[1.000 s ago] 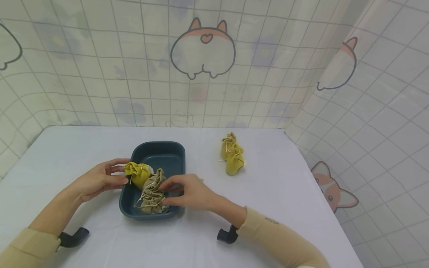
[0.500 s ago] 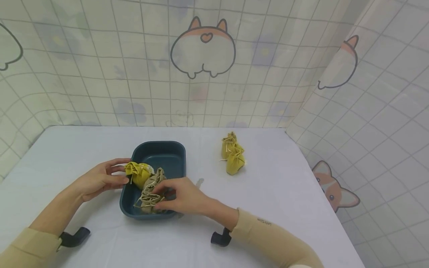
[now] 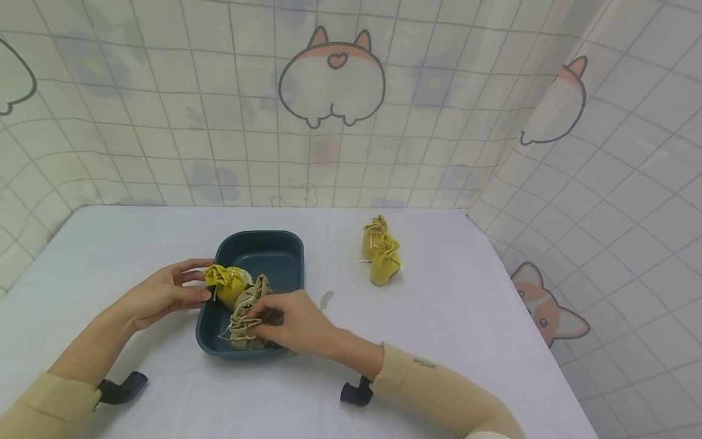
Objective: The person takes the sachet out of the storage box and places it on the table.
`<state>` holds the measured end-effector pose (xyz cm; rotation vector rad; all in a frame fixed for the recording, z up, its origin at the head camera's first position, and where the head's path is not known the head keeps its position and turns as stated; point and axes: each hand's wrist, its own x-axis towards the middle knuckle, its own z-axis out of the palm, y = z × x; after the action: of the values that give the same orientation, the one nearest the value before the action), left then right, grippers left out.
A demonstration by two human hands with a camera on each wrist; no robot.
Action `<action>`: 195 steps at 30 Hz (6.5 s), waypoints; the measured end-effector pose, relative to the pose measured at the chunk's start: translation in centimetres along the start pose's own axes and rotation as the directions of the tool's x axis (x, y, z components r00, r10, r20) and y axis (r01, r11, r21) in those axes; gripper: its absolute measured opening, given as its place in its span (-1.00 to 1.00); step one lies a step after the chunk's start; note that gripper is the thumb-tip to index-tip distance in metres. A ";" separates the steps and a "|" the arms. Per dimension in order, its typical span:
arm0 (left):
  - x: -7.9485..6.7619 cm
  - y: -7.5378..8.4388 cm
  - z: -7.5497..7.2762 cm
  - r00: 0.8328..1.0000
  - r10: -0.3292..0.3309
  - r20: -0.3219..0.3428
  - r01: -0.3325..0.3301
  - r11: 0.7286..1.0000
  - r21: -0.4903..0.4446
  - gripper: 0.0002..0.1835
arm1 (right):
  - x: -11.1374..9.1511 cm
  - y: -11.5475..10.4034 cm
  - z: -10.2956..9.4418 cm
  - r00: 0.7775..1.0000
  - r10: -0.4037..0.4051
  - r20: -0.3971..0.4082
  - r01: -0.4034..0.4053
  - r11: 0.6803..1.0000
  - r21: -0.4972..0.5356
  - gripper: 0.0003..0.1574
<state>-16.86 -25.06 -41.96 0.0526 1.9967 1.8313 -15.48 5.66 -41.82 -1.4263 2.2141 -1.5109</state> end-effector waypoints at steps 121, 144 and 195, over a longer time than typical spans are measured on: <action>0.0 -0.1 0.3 1.000 -0.008 -0.028 0.008 1.000 0.002 -0.06 | -4.3 2.3 -11.3 0.826 -0.167 -0.539 -0.139 0.866 -0.480 -0.71; -0.1 -0.1 0.4 0.999 -0.014 -0.030 0.014 1.000 -0.003 -0.07 | 0.1 2.1 -5.0 0.978 0.200 -0.053 -0.202 0.979 -0.036 -0.44; 0.2 -0.4 0.2 1.000 -0.014 -0.022 0.014 1.000 -0.007 -0.07 | 3.2 3.1 -2.6 0.985 0.172 -0.012 -0.172 0.985 -0.028 -0.83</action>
<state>-16.86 -24.85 -42.36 0.0165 2.0006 1.8379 -20.62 5.22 -41.69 -1.2014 2.3063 -1.4385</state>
